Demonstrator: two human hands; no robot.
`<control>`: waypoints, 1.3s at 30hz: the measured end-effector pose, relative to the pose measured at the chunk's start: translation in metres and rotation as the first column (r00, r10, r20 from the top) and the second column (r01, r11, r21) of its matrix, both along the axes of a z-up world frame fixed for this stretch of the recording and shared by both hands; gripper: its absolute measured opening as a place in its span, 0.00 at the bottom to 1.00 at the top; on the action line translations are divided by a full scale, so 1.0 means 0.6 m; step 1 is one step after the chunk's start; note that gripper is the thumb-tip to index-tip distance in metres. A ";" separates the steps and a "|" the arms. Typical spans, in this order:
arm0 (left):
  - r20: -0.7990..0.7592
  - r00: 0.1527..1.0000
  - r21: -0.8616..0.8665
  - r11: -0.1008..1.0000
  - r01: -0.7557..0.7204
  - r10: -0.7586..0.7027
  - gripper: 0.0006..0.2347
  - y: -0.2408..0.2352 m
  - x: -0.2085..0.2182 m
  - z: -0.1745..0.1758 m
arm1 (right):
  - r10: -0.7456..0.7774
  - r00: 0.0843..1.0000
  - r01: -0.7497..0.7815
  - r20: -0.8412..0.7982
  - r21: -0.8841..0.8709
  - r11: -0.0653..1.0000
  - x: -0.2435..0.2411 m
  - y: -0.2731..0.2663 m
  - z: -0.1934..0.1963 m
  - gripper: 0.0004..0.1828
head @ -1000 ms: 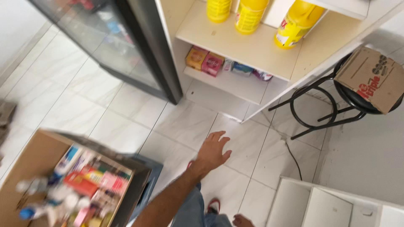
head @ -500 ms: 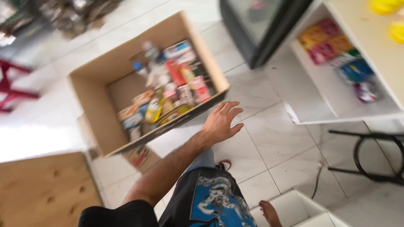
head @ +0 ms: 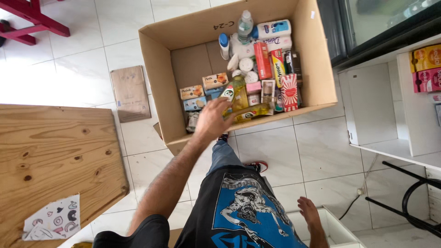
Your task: The person removes various household products, including soap boxes, cleaning spray, bleach bottles, and insecticide, from a cardboard box and places them onto white retail shelves.
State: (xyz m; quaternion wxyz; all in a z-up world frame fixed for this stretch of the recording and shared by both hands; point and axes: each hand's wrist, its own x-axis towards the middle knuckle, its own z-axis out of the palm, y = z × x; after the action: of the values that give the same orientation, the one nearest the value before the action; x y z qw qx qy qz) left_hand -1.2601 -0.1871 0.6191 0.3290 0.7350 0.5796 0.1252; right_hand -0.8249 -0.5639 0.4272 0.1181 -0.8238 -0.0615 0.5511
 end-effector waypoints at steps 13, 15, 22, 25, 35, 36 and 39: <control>-0.494 0.864 -0.209 0.978 -0.015 -0.092 0.25 0.160 -0.275 -0.444 | 0.089 0.996 -0.089 0.009 0.009 0.996 -0.258 0.153 0.080 0.33; -0.528 0.845 -0.198 0.980 -0.018 -0.091 0.27 0.169 -0.275 -0.488 | 0.079 0.996 -0.078 0.030 -0.044 0.996 -0.268 0.144 0.085 0.32; -0.542 0.811 -0.429 0.902 -0.043 -0.219 0.29 0.228 -0.267 -0.434 | -0.086 0.996 0.085 -0.015 -0.015 0.996 -0.249 0.024 0.009 0.28; -0.553 0.793 -0.456 0.889 -0.033 -0.255 0.31 0.241 -0.273 -0.413 | -0.087 0.996 0.086 -0.028 -0.026 0.996 -0.255 0.014 -0.015 0.29; -0.351 0.916 -0.567 0.823 -0.042 -0.195 0.16 0.239 -0.287 -0.371 | -0.056 0.998 0.056 -0.010 -0.031 0.998 -0.285 0.123 0.050 0.32; -0.348 0.916 -0.568 0.822 -0.036 -0.200 0.16 0.236 -0.284 -0.372 | -0.062 0.998 0.062 -0.007 -0.031 0.998 -0.285 0.128 0.052 0.32; -0.258 0.908 -0.575 0.807 0.130 -0.331 0.23 0.220 -0.286 -0.390 | -0.034 0.999 0.034 0.005 -0.060 0.998 -0.286 0.139 0.054 0.29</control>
State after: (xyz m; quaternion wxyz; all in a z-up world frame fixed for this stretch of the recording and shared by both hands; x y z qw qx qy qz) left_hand -1.4314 -0.0552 0.3853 0.4302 0.6865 0.5442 -0.2179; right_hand -0.9962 -0.4807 0.4593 0.1024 -0.8289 -0.0309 0.5491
